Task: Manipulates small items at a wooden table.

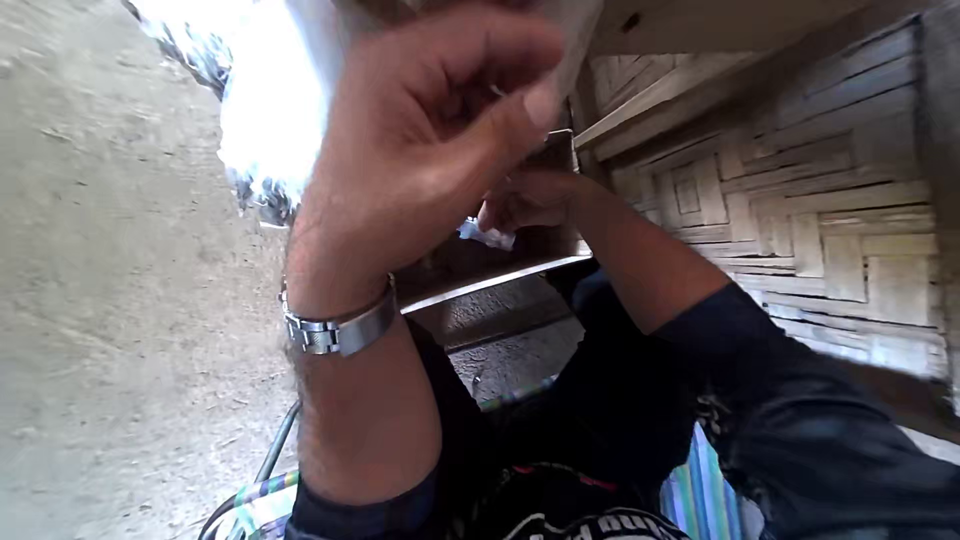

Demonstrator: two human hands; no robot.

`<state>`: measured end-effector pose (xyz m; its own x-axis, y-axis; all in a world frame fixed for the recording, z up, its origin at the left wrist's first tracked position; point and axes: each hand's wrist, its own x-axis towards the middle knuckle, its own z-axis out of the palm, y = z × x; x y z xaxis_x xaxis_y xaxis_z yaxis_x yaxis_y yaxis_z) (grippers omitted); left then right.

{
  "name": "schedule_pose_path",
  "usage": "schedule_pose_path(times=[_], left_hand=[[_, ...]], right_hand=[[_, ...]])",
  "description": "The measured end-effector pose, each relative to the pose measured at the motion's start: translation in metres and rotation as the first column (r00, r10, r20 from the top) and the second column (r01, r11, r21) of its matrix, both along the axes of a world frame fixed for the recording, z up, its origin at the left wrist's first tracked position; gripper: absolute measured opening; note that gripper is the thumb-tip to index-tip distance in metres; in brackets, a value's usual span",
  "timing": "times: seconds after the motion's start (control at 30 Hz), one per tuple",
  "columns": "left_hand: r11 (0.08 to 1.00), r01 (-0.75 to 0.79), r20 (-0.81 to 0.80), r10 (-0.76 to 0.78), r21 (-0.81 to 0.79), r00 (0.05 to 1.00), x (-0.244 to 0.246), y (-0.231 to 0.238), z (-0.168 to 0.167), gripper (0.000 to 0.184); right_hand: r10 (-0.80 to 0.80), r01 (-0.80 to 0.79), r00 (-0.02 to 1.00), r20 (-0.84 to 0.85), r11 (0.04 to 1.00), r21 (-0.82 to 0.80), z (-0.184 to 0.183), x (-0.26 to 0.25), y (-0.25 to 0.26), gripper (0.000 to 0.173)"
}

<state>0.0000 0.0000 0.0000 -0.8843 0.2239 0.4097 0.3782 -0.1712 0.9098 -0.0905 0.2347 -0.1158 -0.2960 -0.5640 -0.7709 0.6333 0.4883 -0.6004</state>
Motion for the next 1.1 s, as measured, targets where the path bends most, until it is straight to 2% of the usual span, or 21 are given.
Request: schedule_pose_path(times=[0.13,0.23,0.3,0.33,0.47,0.57,0.67,0.77,0.83,0.9,0.97,1.03,1.1], left_hand=[[0.941,0.142,0.165,-0.094,-0.308,0.982,0.005,0.014,-0.004,0.038],[0.828,0.212,0.199,-0.124,-0.519,0.972,0.004,0.032,-0.011,0.066],[0.769,0.199,0.2,-0.094,-0.608,0.975,0.001,0.043,-0.016,0.082],[0.758,0.159,0.184,-0.053,-0.632,0.982,-0.001,0.048,-0.016,0.078],[0.707,-0.087,0.1,0.219,-0.702,0.971,-0.005,0.052,-0.012,0.041],[0.666,-0.239,0.055,0.388,-0.707,0.92,-0.008,0.044,-0.009,0.027],[0.668,-0.337,0.038,0.48,-0.664,0.876,-0.001,0.038,-0.002,0.025],[0.726,-0.387,0.066,0.509,-0.568,0.859,0.008,0.034,0.003,0.025],[0.759,-0.426,0.094,0.533,-0.492,0.841,0.005,0.033,0.003,0.022],[0.79,-0.417,0.13,0.519,-0.449,0.845,0.012,0.035,0.004,0.021],[0.846,-0.373,0.189,0.467,-0.381,0.864,0.013,0.036,0.003,0.021],[0.888,-0.327,0.255,0.414,-0.322,0.874,0.012,0.038,0.001,0.021],[0.919,-0.275,0.321,0.361,-0.283,0.876,0.012,0.039,-0.004,0.022]], right_hand=[[-0.028,0.015,0.99,-0.137,0.995,-0.097,0.056,0.017,0.016,0.038],[-0.083,0.029,0.979,-0.185,0.96,-0.277,0.074,0.026,0.027,0.034],[-0.117,0.024,0.971,-0.21,0.917,-0.398,0.082,0.026,0.03,0.036],[-0.127,0.018,0.967,-0.221,0.899,-0.437,0.087,0.024,0.029,0.037],[-0.225,0.063,0.948,-0.224,0.824,-0.563,0.095,0.02,0.028,0.038],[-0.269,0.069,0.924,-0.27,0.815,-0.576,0.099,0.017,0.03,0.038],[-0.216,0.014,0.885,-0.413,0.898,-0.439,0.103,0.014,0.041,0.039],[-0.166,-0.001,0.826,-0.539,0.955,-0.296,0.106,0.013,0.055,0.033],[-0.245,0.048,0.8,-0.548,0.937,-0.347,0.108,0.01,0.066,0.034],[-0.378,0.089,0.778,-0.501,0.856,-0.509,0.109,0.008,0.075,0.028],[-0.471,0.072,0.787,-0.399,0.712,-0.698,0.106,0.004,0.081,0.022],[-0.504,0.034,0.801,-0.323,0.577,-0.816,0.108,0.005,0.08,0.027],[-0.536,-0.006,0.788,-0.304,0.487,-0.873,0.112,0.007,0.074,0.03]])
